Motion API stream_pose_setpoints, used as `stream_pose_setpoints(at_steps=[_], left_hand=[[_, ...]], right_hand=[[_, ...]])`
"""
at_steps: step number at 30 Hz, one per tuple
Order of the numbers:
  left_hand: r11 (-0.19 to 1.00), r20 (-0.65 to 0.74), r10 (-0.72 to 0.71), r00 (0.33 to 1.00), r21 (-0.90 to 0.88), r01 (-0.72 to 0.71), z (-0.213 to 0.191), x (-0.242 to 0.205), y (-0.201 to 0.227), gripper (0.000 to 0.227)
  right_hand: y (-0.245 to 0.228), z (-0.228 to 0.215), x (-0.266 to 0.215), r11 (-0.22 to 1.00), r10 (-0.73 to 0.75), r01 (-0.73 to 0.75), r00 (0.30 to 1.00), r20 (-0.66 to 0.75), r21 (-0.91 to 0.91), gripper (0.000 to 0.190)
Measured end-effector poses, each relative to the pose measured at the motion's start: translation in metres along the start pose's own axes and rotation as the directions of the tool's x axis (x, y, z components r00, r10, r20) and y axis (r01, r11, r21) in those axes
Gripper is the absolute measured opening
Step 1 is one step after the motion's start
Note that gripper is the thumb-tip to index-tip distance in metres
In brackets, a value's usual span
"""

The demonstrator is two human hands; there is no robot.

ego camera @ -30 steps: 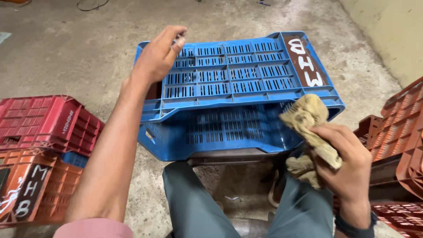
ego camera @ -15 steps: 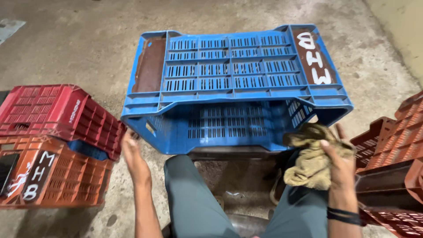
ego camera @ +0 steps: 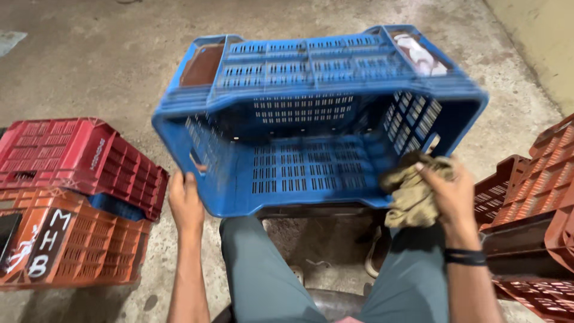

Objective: The person wipes the surfaces of stacked plastic crates using a cloth. They clean an orange crate first, then move to a blue crate, wiping the top and sides. The person handles the crates by lifting and turning them to access different areas.

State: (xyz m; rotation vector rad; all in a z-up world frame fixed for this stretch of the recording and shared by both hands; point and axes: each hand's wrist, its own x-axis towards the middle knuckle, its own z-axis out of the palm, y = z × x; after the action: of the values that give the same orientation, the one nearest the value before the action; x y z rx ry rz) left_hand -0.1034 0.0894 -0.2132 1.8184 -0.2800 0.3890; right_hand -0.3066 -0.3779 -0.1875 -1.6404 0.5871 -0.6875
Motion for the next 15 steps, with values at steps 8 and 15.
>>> stream_pose_setpoints(at_steps=[8,15], left_hand=[[0.875,0.168,-0.124,0.978,-0.447,0.187,-0.011,0.061,0.045,0.038],[0.821,0.338,-0.357,0.871,-0.332,0.465,0.005,0.133,0.003,0.037]], right_hand=[[-0.092,-0.028,0.034,0.988,0.108,-0.120,0.987,0.122,0.094,0.032],[-0.098,-0.030,0.074,0.961,0.193,-0.227,0.959,0.207,0.157,0.034]])
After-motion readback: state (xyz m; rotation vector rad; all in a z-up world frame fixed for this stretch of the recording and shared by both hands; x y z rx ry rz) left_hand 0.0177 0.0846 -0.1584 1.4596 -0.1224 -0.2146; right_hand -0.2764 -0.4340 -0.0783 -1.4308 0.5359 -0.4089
